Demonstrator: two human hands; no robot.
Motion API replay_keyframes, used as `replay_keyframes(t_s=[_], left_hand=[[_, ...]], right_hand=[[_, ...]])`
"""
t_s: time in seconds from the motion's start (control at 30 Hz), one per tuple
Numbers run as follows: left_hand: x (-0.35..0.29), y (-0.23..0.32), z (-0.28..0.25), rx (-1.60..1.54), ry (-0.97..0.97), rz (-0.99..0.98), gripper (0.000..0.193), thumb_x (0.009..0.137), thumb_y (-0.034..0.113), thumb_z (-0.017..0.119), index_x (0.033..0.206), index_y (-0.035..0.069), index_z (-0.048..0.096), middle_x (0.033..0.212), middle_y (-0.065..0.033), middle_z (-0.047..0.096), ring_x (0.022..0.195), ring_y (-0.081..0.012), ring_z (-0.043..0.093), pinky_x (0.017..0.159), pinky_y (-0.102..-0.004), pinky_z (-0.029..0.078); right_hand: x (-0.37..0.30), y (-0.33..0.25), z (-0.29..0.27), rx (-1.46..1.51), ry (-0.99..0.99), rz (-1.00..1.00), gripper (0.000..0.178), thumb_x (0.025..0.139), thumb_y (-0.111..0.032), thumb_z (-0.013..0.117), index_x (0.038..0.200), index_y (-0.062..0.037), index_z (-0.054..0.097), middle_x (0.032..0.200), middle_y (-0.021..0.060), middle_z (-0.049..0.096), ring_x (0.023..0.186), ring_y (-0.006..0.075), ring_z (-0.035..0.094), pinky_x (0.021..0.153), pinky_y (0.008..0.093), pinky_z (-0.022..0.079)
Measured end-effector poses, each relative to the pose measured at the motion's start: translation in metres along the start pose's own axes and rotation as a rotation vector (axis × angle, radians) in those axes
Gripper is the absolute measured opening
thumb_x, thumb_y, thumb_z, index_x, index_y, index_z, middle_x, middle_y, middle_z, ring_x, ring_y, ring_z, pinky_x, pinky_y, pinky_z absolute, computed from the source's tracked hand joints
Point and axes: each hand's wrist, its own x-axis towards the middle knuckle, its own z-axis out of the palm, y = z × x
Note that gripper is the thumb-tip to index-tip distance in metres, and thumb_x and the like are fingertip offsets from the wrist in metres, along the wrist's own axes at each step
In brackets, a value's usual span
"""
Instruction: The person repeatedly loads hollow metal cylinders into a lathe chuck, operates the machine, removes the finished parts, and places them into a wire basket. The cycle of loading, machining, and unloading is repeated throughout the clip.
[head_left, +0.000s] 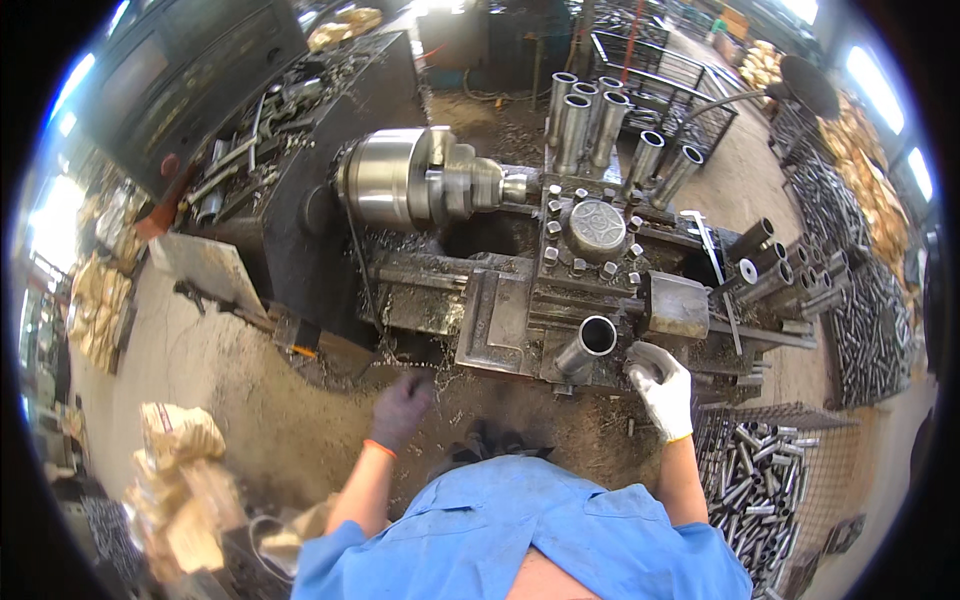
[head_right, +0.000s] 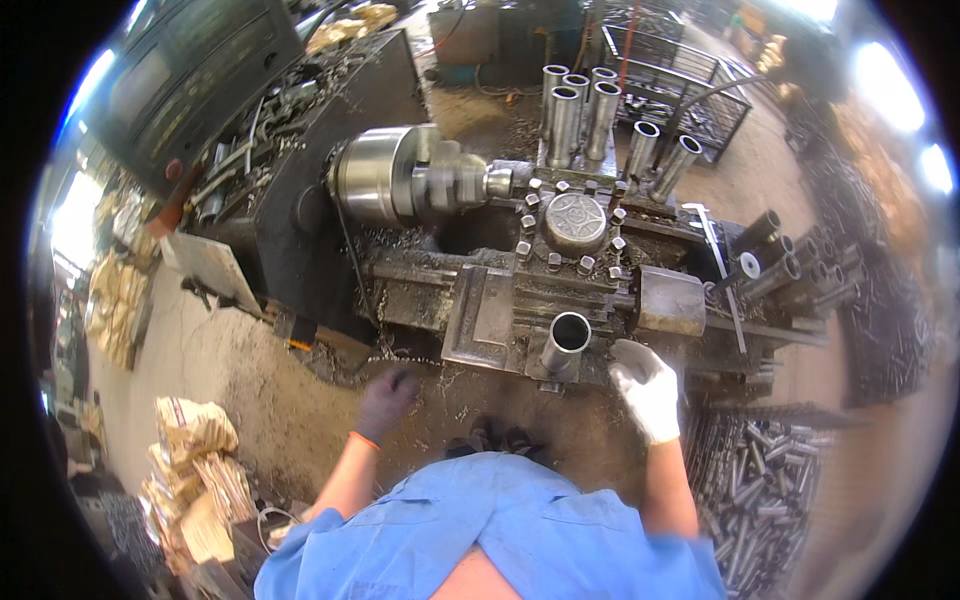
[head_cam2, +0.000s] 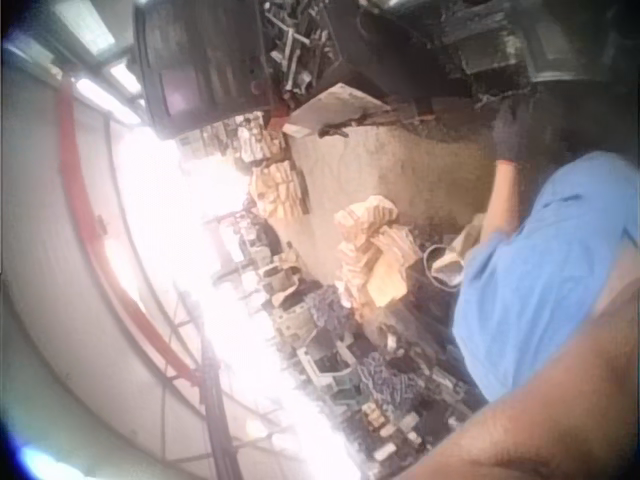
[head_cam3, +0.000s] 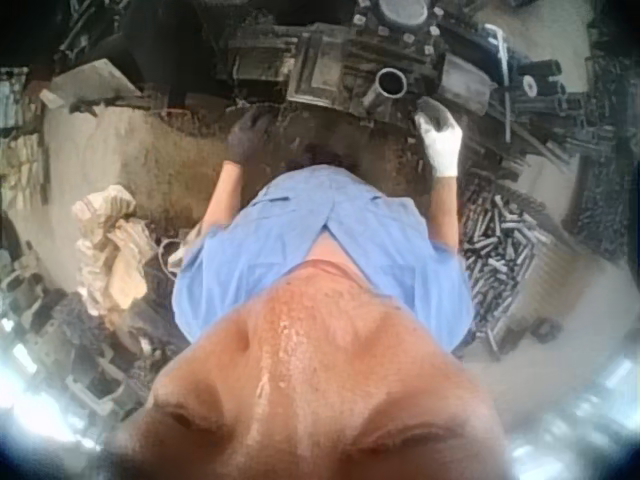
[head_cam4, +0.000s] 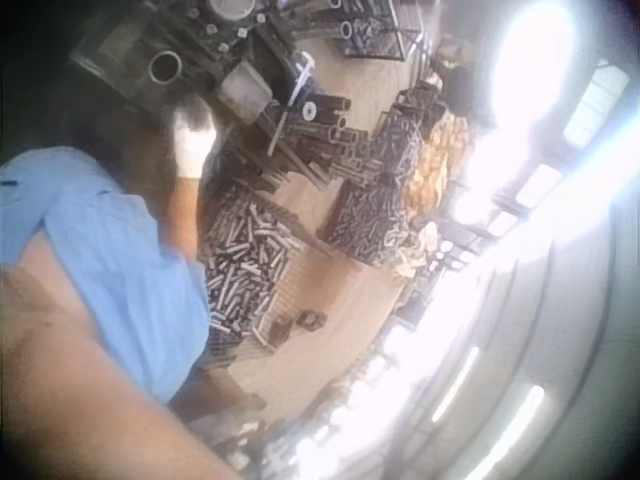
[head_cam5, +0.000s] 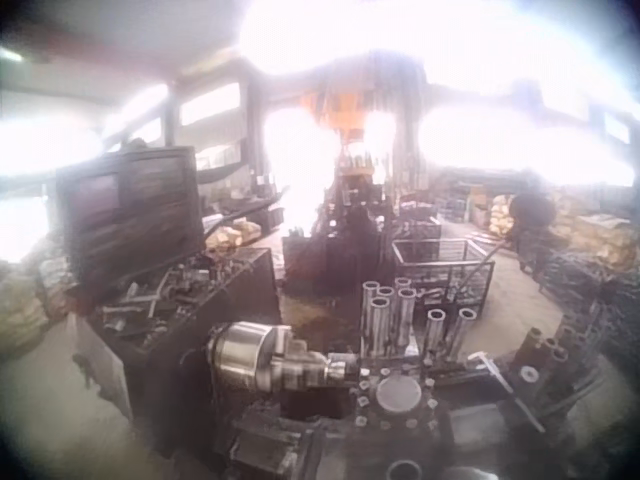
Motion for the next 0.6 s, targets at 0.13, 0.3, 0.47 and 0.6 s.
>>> replay_keyframes(t_s=[0.13,0.3,0.47,0.6], left_hand=[[-0.085,-0.035,0.067,-0.175,-0.137,-0.225,0.045,0.103,0.040,0.064,0.132,0.006,0.071,0.113,-0.0158,0.078,0.105,-0.0267,0.076,0.093,-0.0385,0.057],[-0.159,-0.042,0.067,-0.008,0.008,-0.291,0.051,0.101,0.044,0.063,0.138,0.010,0.068,0.125,-0.0173,0.076,0.116,-0.0339,0.073,0.099,-0.0434,0.056],[-0.258,-0.067,0.069,-0.190,0.250,-0.429,0.053,0.101,0.046,0.060,0.142,0.014,0.067,0.131,-0.0174,0.074,0.122,-0.0359,0.070,0.104,-0.0453,0.054],[-0.376,-0.096,0.087,-0.222,0.433,-0.653,0.054,0.100,0.047,0.058,0.142,0.014,0.067,0.132,-0.0172,0.074,0.125,-0.0365,0.069,0.106,-0.0461,0.053]], right_hand=[[0.027,0.002,0.020,-0.167,-0.209,-0.043,0.077,0.080,-0.017,0.088,0.148,-0.0006,0.058,0.130,0.0125,0.073,0.109,0.0182,0.072,0.095,0.0340,0.058],[0.041,-0.013,0.071,-0.497,-0.258,-0.091,0.054,0.073,-0.019,0.093,0.119,-0.0008,0.071,0.108,0.0142,0.079,0.101,0.0258,0.076,0.090,0.0380,0.060],[-0.017,-0.028,0.155,-0.306,-0.538,-0.320,0.024,0.086,-0.026,0.085,0.097,-0.0068,0.075,0.090,0.0107,0.078,0.081,0.0231,0.076,0.076,0.0377,0.060],[-0.109,-0.042,0.255,-0.444,-1.053,-0.515,0.038,0.084,-0.031,0.085,0.112,-0.0088,0.075,0.105,0.0121,0.079,0.095,0.0270,0.077,0.085,0.0390,0.061]])
